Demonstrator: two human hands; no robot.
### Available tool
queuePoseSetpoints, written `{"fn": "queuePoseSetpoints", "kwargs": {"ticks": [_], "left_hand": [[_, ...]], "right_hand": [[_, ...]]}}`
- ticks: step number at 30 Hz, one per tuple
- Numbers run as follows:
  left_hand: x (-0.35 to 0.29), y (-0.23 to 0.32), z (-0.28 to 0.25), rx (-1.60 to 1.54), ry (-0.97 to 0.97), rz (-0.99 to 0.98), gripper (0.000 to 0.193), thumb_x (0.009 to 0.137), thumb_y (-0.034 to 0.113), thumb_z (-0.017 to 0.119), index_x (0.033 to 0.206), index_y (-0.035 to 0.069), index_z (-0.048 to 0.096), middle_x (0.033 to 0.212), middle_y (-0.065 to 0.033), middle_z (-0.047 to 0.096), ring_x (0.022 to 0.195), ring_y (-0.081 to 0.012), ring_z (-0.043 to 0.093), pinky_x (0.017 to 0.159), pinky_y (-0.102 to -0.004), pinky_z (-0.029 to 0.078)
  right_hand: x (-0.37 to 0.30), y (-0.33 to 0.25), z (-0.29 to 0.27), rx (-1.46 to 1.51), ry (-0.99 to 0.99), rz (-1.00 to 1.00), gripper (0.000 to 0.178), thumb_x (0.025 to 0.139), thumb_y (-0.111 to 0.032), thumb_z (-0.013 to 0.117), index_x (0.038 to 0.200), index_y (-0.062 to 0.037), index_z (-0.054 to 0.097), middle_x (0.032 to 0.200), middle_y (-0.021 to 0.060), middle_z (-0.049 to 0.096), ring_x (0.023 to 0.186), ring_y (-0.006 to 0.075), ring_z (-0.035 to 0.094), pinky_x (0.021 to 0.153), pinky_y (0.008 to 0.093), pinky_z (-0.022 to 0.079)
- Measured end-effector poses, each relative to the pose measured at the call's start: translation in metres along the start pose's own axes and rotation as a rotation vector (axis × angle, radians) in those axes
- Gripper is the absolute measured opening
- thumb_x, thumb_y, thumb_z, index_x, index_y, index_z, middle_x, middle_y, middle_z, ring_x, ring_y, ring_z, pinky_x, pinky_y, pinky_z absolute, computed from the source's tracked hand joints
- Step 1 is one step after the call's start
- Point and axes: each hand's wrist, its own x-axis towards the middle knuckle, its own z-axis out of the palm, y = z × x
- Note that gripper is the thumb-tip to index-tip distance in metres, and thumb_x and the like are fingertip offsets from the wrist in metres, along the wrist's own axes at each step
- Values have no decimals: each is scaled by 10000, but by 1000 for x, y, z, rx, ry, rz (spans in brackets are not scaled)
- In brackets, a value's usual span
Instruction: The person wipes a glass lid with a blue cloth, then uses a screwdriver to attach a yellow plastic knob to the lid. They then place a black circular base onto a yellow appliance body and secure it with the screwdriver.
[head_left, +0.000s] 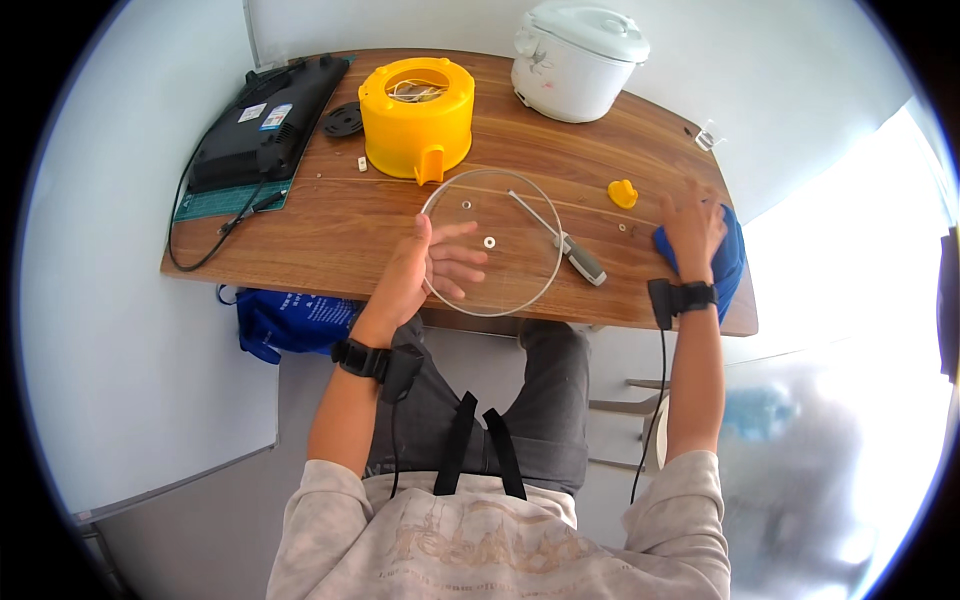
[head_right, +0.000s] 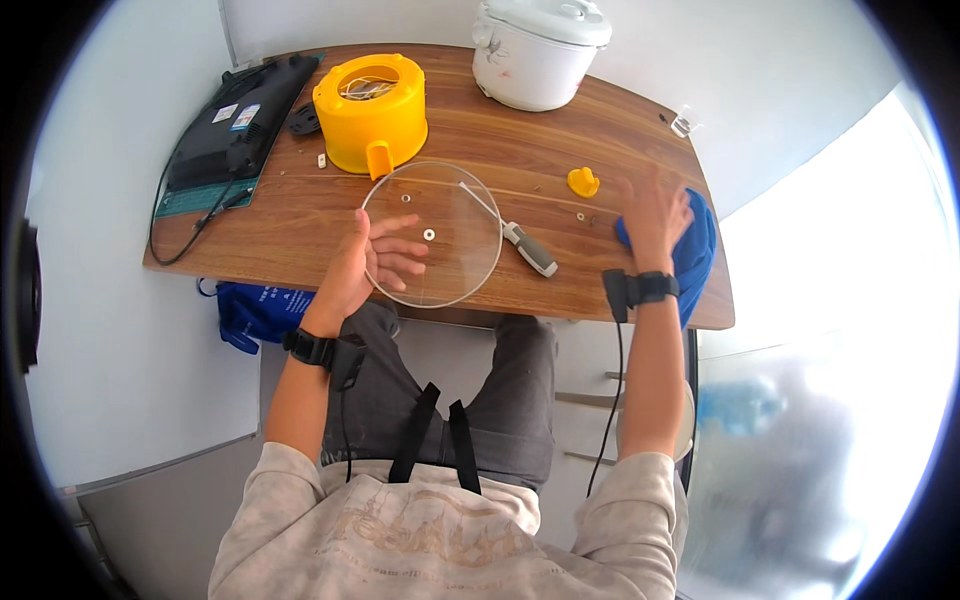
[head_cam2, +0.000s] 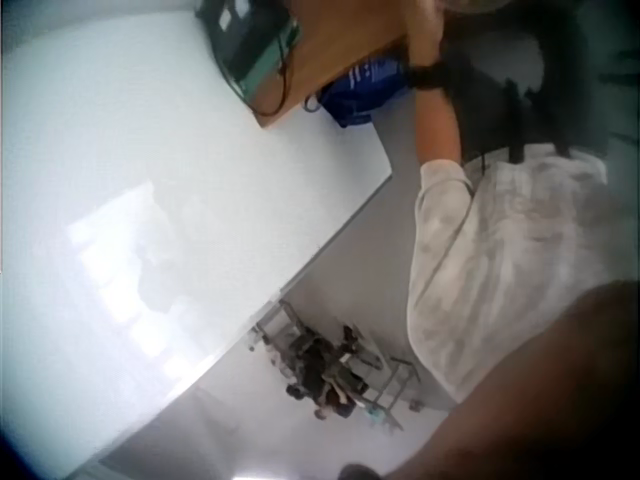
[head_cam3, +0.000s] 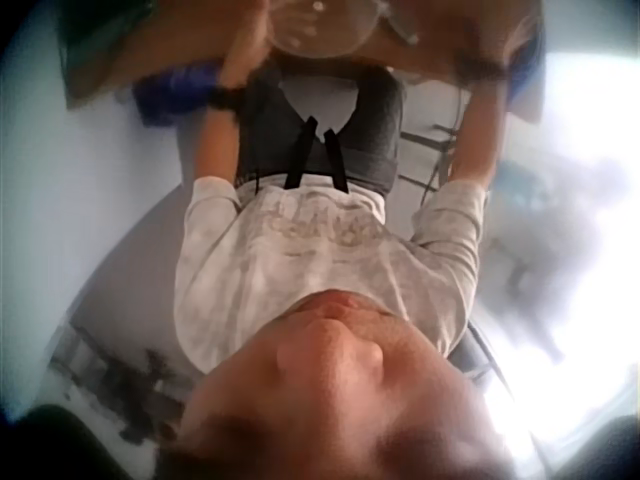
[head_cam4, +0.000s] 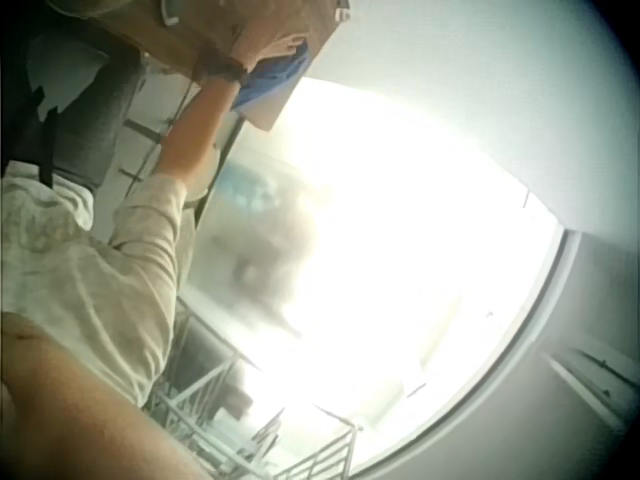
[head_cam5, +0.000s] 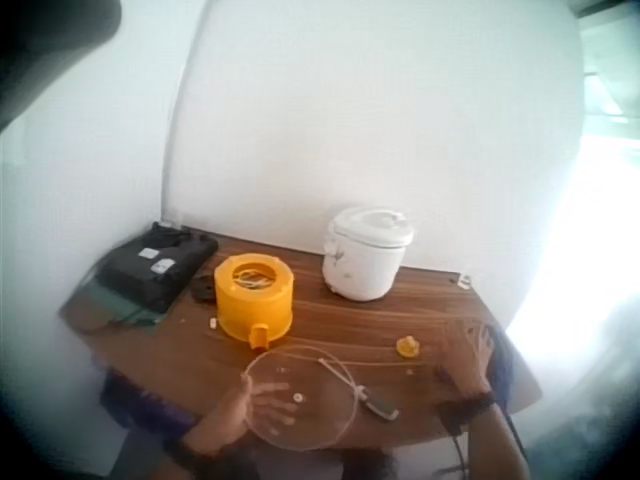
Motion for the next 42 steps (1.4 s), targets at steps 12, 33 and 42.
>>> {"fn": "queuePoseSetpoints", "kwargs": {"ticks": [12,33,42], "left_hand": [[2,5,5,-25,-42,15,918,942,765,345,1578,107,265,1100,-148,699,1008,-224,705,756,-329,590],[-37,5,73,-11,153,55,865,984,700,367,1524,26,307,1434,-129,489,1156,-185,609,931,-331,563],[-52,27,73,126,82,188,1089,822,804,528,1569,64,244,1472,-174,451,1299,-243,526,942,-378,561]], "right_hand": [[-31,124,23,192,-27,326,672,812,-355,731,1427,-254,480,1268,272,566,1133,472,613,946,527,515],[-151,-160,-102,973,174,-391,511,608,-120,854,1072,-82,643,1202,218,543,1042,424,549,898,482,496],[-172,-112,-126,893,-95,-651,507,596,-114,848,1067,-129,660,1201,170,560,1010,391,576,856,454,527]]}}
